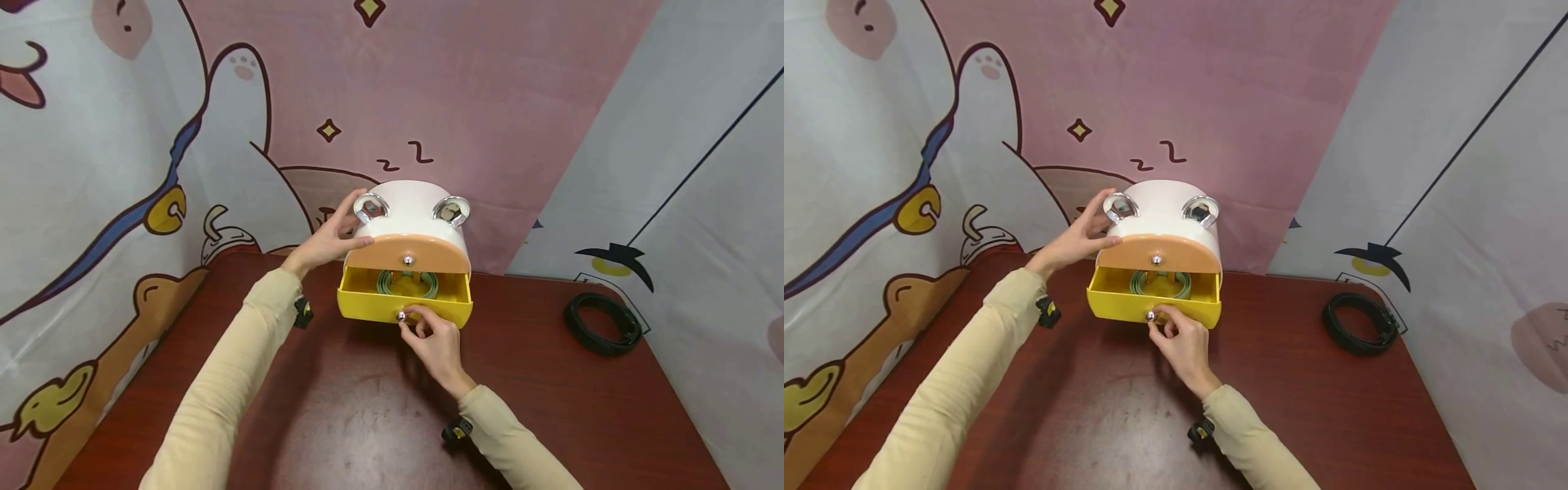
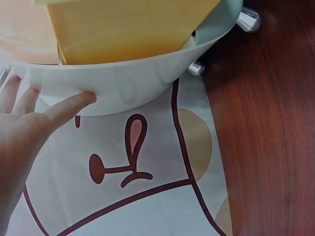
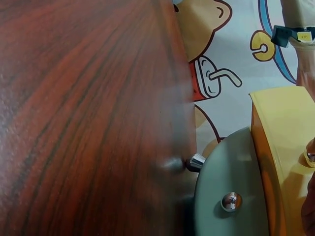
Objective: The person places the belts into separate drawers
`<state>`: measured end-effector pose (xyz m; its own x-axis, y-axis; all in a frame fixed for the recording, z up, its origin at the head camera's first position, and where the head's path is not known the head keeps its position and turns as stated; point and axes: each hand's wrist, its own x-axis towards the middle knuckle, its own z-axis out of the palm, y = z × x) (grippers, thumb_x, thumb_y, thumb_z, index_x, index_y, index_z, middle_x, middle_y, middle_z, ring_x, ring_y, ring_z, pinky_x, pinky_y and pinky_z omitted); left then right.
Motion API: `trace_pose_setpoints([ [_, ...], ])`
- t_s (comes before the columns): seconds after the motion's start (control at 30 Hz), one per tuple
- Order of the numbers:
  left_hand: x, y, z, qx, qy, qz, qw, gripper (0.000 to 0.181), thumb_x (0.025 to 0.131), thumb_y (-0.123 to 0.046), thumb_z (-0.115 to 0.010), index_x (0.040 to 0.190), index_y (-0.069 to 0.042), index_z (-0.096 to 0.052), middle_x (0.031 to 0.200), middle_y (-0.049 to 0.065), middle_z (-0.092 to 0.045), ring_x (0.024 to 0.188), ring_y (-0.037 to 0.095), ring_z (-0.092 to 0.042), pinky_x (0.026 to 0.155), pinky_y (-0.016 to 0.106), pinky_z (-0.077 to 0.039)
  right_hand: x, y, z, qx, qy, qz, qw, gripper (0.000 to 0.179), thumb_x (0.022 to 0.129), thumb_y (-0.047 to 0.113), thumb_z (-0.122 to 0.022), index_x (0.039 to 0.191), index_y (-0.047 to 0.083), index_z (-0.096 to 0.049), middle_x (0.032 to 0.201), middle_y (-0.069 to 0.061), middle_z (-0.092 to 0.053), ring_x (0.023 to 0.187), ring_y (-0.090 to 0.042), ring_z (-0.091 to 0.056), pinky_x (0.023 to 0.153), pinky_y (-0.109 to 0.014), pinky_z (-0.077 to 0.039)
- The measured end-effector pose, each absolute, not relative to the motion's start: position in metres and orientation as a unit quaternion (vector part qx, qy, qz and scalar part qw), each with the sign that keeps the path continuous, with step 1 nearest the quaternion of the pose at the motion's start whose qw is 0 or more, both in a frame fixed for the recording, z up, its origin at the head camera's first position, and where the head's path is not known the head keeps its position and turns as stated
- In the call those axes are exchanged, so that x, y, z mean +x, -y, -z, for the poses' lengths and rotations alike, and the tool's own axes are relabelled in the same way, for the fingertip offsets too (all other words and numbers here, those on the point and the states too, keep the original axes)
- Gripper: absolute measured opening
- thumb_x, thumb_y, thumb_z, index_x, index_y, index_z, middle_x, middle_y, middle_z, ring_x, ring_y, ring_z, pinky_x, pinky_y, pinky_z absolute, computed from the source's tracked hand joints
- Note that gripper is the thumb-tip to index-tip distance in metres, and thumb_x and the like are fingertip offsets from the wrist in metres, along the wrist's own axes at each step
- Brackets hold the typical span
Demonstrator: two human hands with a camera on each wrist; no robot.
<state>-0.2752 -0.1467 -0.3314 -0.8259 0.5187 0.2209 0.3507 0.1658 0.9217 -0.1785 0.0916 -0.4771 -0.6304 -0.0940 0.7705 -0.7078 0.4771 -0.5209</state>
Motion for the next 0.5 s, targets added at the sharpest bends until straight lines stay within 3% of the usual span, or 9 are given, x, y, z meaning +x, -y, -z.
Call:
trace_pose_setpoints([
  [0.23,-0.275,0.148,0.332,0.281,-0.763,-0.578,0.074,0.089,0.092,-0.009,-0.066,0.156,-0.027,-0.008,0.15,0.016,-0.036,0.134,0.035,-0.037,0.1,0.054,-0.038,-0.182,-0.091,0.476,0.246,0.794,-0.441,0.34,0.025,0.075,0.006,-0.08,0.097,0.014,-0.07,0.057,0.011,-0.042,0.049,-0.002,-0.041,0.047,-0.019,-0.033],
  [0.5,-0.293,0.151,0.351,0.276,-0.765,-0.578,0.064,0.089,0.092,-0.012,-0.068,0.154,-0.039,-0.01,0.149,0.012,-0.039,0.133,0.031,-0.039,0.1,0.053,-0.038,-0.188,-0.091,0.477,0.243,0.795,-0.435,0.347,0.024,0.076,0.005,-0.078,0.097,0.012,-0.069,0.056,0.006,-0.044,0.049,-0.004,-0.042,0.048,-0.021,-0.035],
])
